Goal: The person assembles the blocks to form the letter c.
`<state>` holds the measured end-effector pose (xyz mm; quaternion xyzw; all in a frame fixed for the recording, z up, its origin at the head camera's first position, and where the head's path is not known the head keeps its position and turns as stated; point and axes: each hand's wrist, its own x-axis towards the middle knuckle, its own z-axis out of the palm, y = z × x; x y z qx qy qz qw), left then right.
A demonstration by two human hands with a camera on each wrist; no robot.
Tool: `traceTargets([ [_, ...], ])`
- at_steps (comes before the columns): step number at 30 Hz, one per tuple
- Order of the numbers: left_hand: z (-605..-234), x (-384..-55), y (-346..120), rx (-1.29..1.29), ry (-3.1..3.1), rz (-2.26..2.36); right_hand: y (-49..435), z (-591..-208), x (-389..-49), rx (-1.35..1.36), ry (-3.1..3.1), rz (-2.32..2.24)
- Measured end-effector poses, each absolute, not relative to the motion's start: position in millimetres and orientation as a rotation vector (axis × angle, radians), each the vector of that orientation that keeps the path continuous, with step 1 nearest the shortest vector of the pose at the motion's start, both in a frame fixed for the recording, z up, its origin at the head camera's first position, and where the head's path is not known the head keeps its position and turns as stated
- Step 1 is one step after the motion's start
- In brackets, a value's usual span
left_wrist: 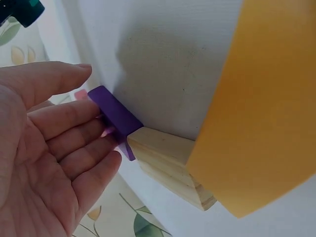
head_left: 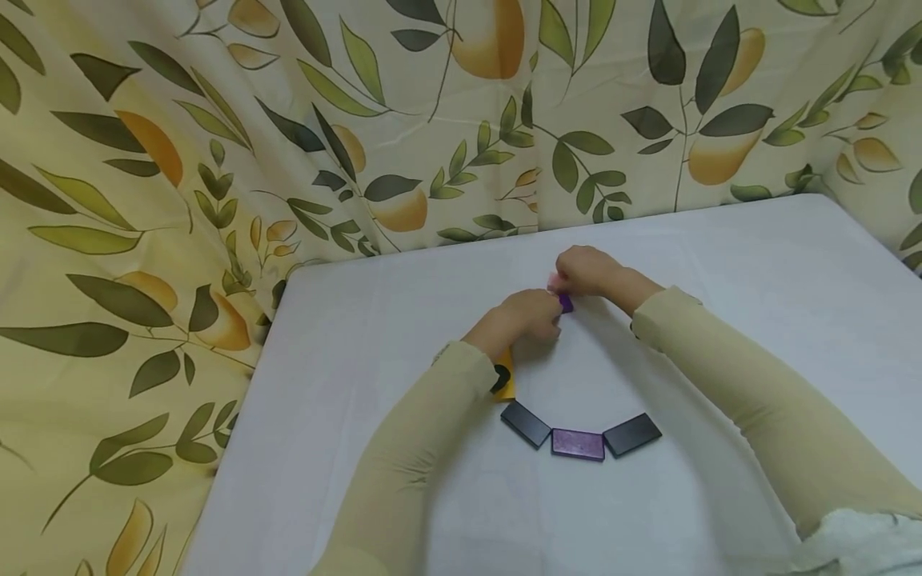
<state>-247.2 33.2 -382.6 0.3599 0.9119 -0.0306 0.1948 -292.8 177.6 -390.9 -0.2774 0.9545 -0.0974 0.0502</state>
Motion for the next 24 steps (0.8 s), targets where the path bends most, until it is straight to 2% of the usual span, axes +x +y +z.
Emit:
traceTargets([
  [24,-383.1,-246.4,34.6,0.976,2.563,-0.083,192.2,-392.3,-284.9,-0.783,2.93,-0.346],
])
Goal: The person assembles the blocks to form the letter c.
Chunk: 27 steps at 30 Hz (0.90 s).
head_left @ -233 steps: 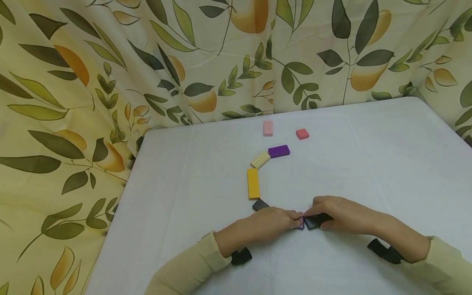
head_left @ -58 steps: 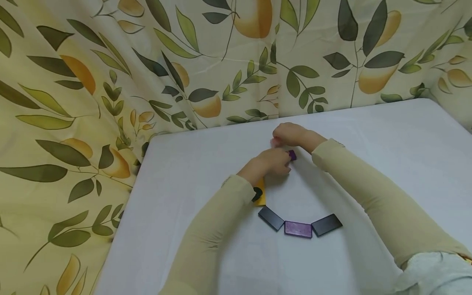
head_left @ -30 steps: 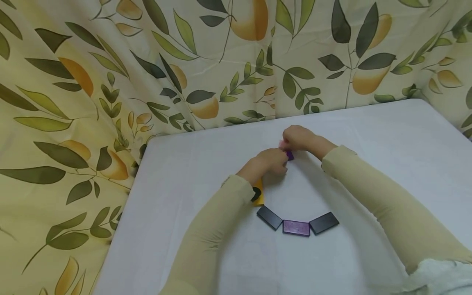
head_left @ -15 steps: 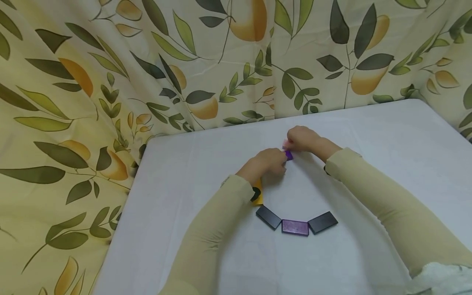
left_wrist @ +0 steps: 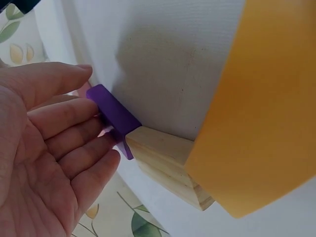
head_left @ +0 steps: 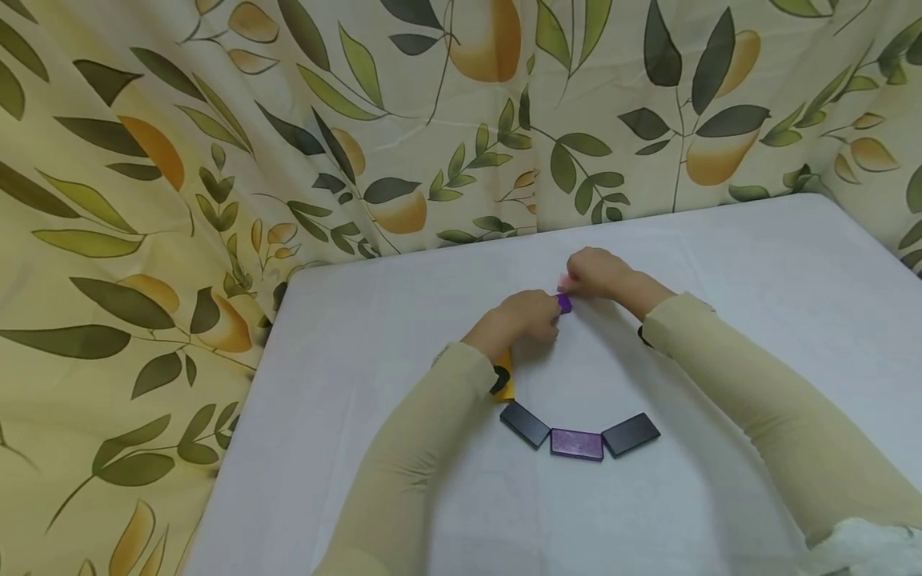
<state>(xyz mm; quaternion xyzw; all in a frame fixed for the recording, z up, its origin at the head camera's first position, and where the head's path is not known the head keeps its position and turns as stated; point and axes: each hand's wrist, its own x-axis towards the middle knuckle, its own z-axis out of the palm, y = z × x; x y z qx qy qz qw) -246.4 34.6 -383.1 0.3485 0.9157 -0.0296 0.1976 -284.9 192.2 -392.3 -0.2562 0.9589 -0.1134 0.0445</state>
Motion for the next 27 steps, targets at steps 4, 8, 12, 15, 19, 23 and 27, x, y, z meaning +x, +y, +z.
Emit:
traceTargets([
  [4,-383.1,-246.9,35.4,0.974,2.565,-0.083,196.0,-392.4,-283.1,-0.808,2.941,-0.348],
  [8,-384.6,-248.1,34.8,0.984,2.553,-0.072,200.8,-392.1,-280.1,-0.87,2.936,-0.363],
  [12,-385.7,-249.1,33.2,0.989,2.547,-0.063,204.8,-393.8,-278.8,-0.895,2.935,-0.374],
  [15,-385.9,-249.1,32.1,1.005,2.537,-0.066,205.6,-394.6,-278.2,-0.886,2.935,-0.38],
  [19,-386.1,-248.8,31.6,1.031,2.53,-0.074,206.4,-392.9,-276.6,-0.886,2.915,-0.394],
  [23,-386.3,-248.5,30.7,1.027,2.532,-0.075,207.0,-390.8,-275.3,-0.881,2.884,-0.403],
  [27,-386.2,-247.8,30.3,1.01,2.532,-0.074,207.6,-390.5,-274.8,-0.865,2.865,-0.396],
])
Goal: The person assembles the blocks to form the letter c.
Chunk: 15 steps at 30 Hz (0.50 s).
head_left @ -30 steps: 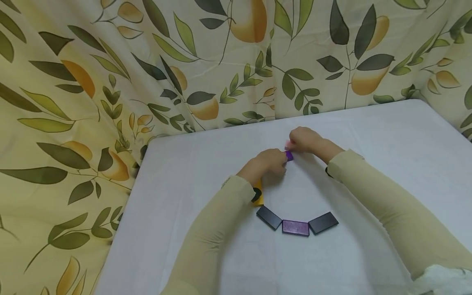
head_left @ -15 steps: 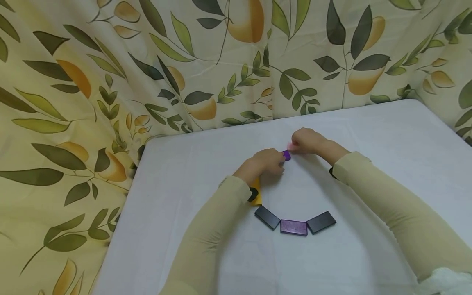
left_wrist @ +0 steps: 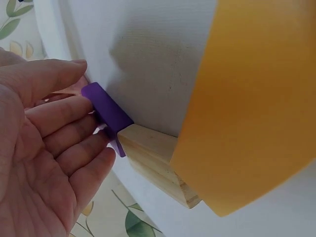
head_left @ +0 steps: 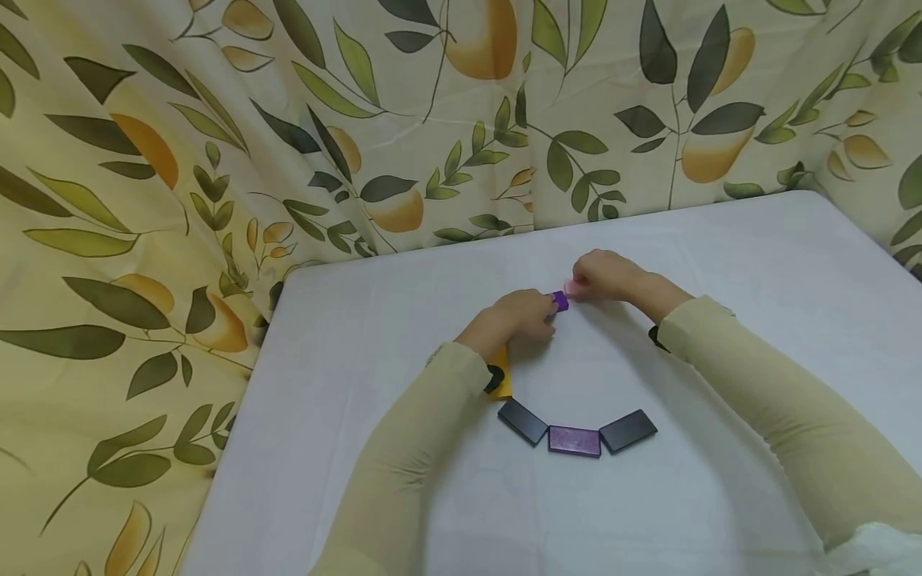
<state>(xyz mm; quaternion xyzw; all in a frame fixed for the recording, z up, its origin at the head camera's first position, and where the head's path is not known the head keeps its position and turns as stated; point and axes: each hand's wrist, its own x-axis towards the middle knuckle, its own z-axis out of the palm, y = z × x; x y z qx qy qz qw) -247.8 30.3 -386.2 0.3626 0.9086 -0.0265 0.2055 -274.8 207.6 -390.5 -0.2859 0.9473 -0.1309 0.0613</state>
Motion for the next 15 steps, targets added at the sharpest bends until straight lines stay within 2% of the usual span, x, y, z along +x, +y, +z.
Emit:
traceTargets([
  [15,-384.2,-246.6,29.9,1.016,2.535,-0.082,212.0,-391.1,-269.8,-0.935,2.857,-0.412],
])
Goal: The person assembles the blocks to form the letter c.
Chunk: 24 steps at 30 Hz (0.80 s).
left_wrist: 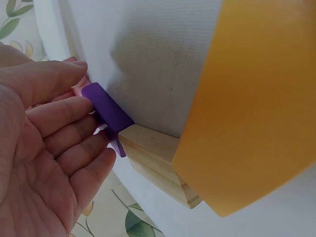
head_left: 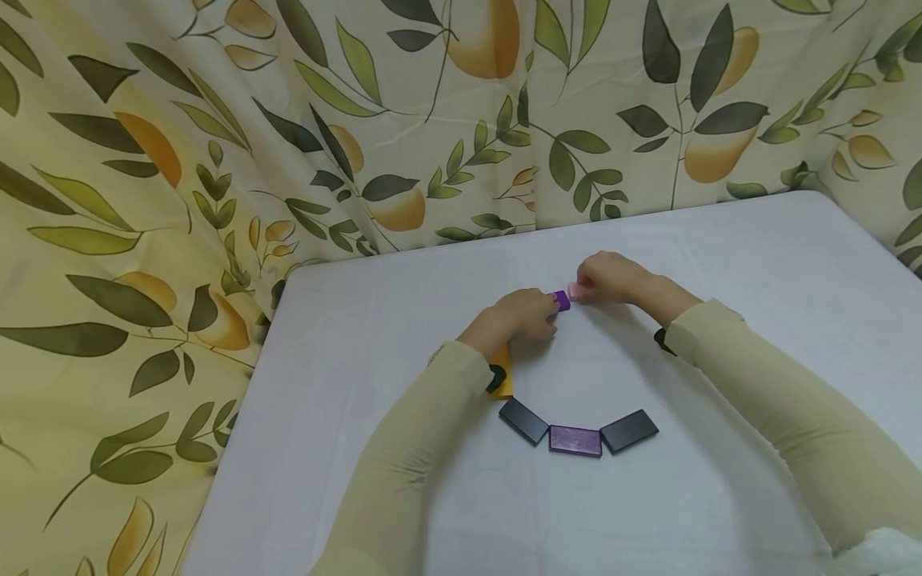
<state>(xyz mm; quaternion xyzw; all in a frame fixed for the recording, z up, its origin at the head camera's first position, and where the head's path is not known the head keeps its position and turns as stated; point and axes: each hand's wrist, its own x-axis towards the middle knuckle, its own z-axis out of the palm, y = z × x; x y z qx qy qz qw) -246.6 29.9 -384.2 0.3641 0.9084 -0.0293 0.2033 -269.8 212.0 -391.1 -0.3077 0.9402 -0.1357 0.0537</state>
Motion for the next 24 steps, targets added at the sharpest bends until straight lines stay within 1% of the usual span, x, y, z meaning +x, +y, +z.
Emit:
traceTargets([
  [7,-383.6,-245.4,30.3,0.977,2.538,-0.062,213.8,-393.3,-267.0,-0.89,2.84,-0.42],
  [16,-383.0,-245.0,30.7,0.963,2.542,-0.077,212.3,-392.6,-260.2,-0.911,2.855,-0.426],
  [24,-382.0,-243.8,31.4,0.966,2.539,-0.059,212.5,-392.7,-254.5,-0.803,2.854,-0.422],
])
